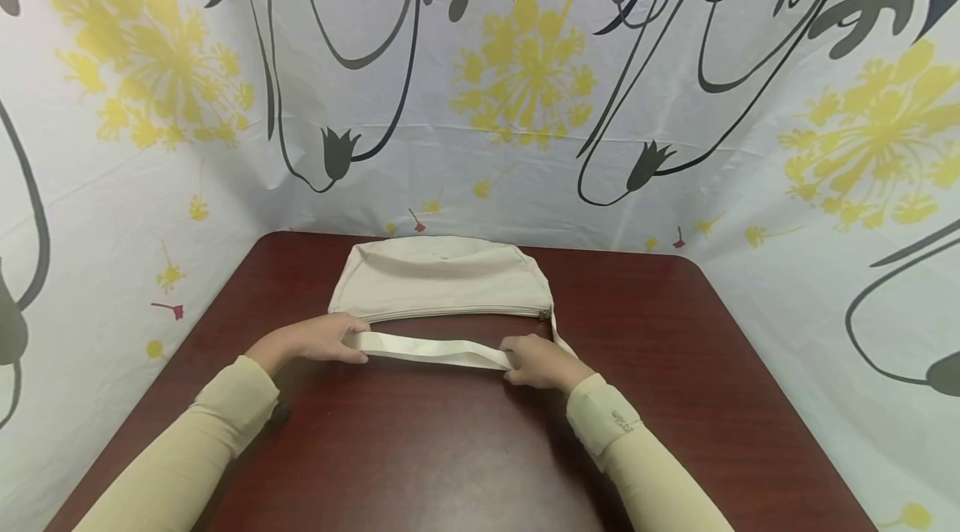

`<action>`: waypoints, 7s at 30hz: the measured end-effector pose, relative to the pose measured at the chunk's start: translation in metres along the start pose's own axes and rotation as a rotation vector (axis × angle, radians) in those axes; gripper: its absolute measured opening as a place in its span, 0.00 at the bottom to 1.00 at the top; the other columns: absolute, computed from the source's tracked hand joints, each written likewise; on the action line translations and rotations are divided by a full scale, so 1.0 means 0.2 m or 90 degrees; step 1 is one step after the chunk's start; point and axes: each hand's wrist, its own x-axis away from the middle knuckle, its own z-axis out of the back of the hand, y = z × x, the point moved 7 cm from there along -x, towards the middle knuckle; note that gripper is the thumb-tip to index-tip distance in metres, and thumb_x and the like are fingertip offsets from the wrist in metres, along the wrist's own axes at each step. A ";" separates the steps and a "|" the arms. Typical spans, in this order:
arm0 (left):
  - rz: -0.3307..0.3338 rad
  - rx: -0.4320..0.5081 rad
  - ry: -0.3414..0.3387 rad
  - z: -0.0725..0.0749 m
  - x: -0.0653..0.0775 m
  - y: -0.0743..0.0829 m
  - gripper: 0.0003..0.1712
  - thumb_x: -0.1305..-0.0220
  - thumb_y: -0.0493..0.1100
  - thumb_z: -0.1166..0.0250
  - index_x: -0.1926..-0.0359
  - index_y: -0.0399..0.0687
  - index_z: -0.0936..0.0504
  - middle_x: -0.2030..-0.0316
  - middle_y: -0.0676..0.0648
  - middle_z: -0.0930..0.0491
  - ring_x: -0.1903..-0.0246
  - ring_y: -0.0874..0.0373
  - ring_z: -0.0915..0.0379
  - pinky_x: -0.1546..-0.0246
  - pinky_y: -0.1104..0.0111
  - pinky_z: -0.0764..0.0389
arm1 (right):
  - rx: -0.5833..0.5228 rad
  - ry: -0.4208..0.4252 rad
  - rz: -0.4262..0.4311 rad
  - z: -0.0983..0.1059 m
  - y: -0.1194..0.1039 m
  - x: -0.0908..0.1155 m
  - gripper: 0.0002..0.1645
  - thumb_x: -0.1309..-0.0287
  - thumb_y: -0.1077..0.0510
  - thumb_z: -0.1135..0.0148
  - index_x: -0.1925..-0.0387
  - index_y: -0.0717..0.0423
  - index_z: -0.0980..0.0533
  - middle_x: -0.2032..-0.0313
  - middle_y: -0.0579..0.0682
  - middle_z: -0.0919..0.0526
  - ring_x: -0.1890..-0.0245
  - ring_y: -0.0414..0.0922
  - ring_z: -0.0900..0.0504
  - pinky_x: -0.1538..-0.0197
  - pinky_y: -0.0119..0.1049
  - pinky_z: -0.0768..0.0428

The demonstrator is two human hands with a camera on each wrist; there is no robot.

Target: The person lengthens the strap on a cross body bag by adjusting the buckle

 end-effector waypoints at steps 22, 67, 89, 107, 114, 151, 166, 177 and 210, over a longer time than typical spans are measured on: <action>0.049 -0.014 0.005 0.02 0.01 -0.08 0.09 0.42 0.42 0.25 0.64 0.51 0.18 0.71 0.56 0.24 0.69 0.61 0.32 0.63 0.65 0.28 | -0.059 0.017 -0.029 0.07 0.21 0.14 0.09 0.38 0.58 0.31 0.63 0.51 0.26 0.73 0.42 0.29 0.74 0.37 0.32 0.68 0.35 0.31; 0.000 -0.046 0.078 0.12 0.06 -0.04 0.05 0.39 0.41 0.29 0.65 0.50 0.19 0.74 0.57 0.25 0.74 0.64 0.32 0.68 0.68 0.28 | 0.115 0.125 0.108 0.02 -0.82 -0.57 0.29 0.42 0.48 0.26 0.42 0.53 0.23 0.52 0.47 0.17 0.52 0.43 0.19 0.49 0.41 0.21; 0.081 -0.079 0.128 0.13 0.08 -0.09 0.22 0.48 0.41 0.20 0.55 0.51 0.22 0.68 0.55 0.21 0.71 0.60 0.28 0.66 0.64 0.25 | 0.169 0.160 0.077 -0.04 -0.78 -0.66 0.12 0.39 0.52 0.28 0.55 0.49 0.18 0.67 0.42 0.17 0.64 0.43 0.16 0.61 0.39 0.19; 0.053 -0.148 0.168 0.16 0.11 -0.10 0.22 0.46 0.51 0.22 0.52 0.49 0.14 0.62 0.55 0.15 0.70 0.63 0.27 0.64 0.65 0.25 | 0.145 0.151 0.128 -0.07 -0.84 -0.67 0.20 0.39 0.56 0.29 0.46 0.55 0.20 0.56 0.48 0.16 0.53 0.46 0.18 0.49 0.40 0.20; 0.053 -0.145 0.170 0.16 0.11 -0.10 0.22 0.45 0.52 0.22 0.52 0.50 0.14 0.64 0.56 0.16 0.71 0.62 0.30 0.66 0.66 0.27 | 0.170 0.165 0.102 -0.09 -0.83 -0.69 0.18 0.40 0.55 0.29 0.48 0.51 0.18 0.57 0.45 0.16 0.55 0.44 0.18 0.54 0.37 0.19; 0.021 -0.132 0.209 0.17 0.14 -0.10 0.22 0.46 0.52 0.21 0.52 0.49 0.12 0.58 0.52 0.13 0.68 0.63 0.26 0.61 0.66 0.25 | -0.072 0.172 0.064 -0.10 -0.83 -0.77 0.15 0.44 0.68 0.35 0.53 0.63 0.23 0.63 0.50 0.22 0.63 0.42 0.25 0.57 0.33 0.24; -0.003 -0.122 0.209 0.17 0.13 -0.09 0.22 0.46 0.51 0.21 0.52 0.48 0.12 0.59 0.52 0.13 0.69 0.64 0.26 0.63 0.67 0.25 | -0.005 0.142 0.041 -0.11 -0.85 -0.77 0.08 0.44 0.65 0.33 0.60 0.59 0.17 0.68 0.47 0.22 0.67 0.40 0.26 0.60 0.31 0.24; -0.016 -0.114 0.216 0.16 0.13 -0.08 0.20 0.44 0.48 0.22 0.52 0.47 0.12 0.61 0.52 0.13 0.71 0.66 0.27 0.65 0.69 0.25 | -0.049 0.158 0.049 -0.11 -0.86 -0.77 0.03 0.42 0.65 0.33 0.65 0.59 0.19 0.68 0.47 0.22 0.66 0.41 0.26 0.57 0.33 0.23; -0.020 -0.108 0.228 0.17 0.14 -0.07 0.17 0.45 0.48 0.22 0.55 0.48 0.11 0.67 0.56 0.14 0.74 0.66 0.30 0.69 0.70 0.27 | 0.022 0.147 0.043 -0.12 -0.83 -0.76 0.03 0.40 0.60 0.32 0.64 0.54 0.16 0.69 0.45 0.23 0.69 0.39 0.27 0.61 0.32 0.25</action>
